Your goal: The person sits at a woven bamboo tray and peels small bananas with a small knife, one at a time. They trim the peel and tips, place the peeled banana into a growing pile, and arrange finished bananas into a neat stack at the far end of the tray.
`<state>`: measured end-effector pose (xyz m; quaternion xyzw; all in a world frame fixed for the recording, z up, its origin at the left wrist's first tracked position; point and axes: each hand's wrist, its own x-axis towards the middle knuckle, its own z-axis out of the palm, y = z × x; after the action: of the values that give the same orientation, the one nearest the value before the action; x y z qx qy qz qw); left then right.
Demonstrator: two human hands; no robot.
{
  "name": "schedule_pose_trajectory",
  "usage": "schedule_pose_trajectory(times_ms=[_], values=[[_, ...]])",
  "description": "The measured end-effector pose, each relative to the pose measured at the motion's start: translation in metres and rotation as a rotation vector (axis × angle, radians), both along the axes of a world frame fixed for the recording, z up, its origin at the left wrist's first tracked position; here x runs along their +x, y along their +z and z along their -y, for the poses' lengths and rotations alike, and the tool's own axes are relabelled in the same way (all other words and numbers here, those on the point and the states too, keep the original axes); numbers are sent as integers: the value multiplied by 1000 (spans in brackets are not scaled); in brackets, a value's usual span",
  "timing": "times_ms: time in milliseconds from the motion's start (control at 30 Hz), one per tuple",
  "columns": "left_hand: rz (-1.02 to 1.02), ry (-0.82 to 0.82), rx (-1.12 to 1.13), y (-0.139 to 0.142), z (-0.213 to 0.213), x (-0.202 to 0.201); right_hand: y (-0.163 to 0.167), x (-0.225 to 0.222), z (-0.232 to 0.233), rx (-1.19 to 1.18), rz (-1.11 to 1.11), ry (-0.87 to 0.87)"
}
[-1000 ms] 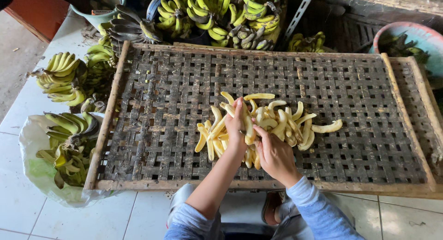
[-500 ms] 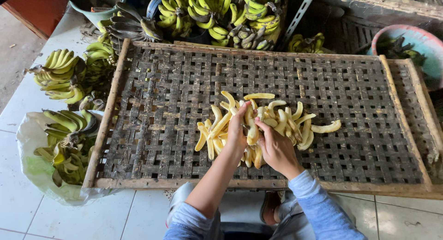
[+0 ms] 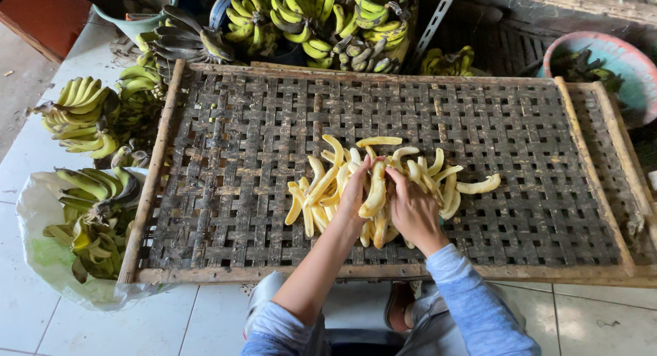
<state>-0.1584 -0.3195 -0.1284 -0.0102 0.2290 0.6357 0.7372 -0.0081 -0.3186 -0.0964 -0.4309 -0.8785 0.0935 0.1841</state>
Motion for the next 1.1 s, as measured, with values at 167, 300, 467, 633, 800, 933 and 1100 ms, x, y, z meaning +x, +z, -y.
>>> schedule_pose_trajectory(times_ms=[167,300,467,633,800,933,1100], values=[[150,2,-14,-6,-1,2,-15,2,-8,202,-88,63],[151,-1,21,-8,-2,4,-14,3,-12,156,-58,27],[77,-22,-25,-4,-1,7,-11,4,-17,48,-10,-35],[0,-107,-149,-8,-3,8,-10,15,-31,-124,173,-188],[-302,-23,-253,-15,-8,16,-6,36,-37,-193,244,-377],[-761,203,-118,-13,-2,30,1,38,-31,74,139,-330],[-987,469,39,0,0,25,6,33,-26,-94,25,-307]])
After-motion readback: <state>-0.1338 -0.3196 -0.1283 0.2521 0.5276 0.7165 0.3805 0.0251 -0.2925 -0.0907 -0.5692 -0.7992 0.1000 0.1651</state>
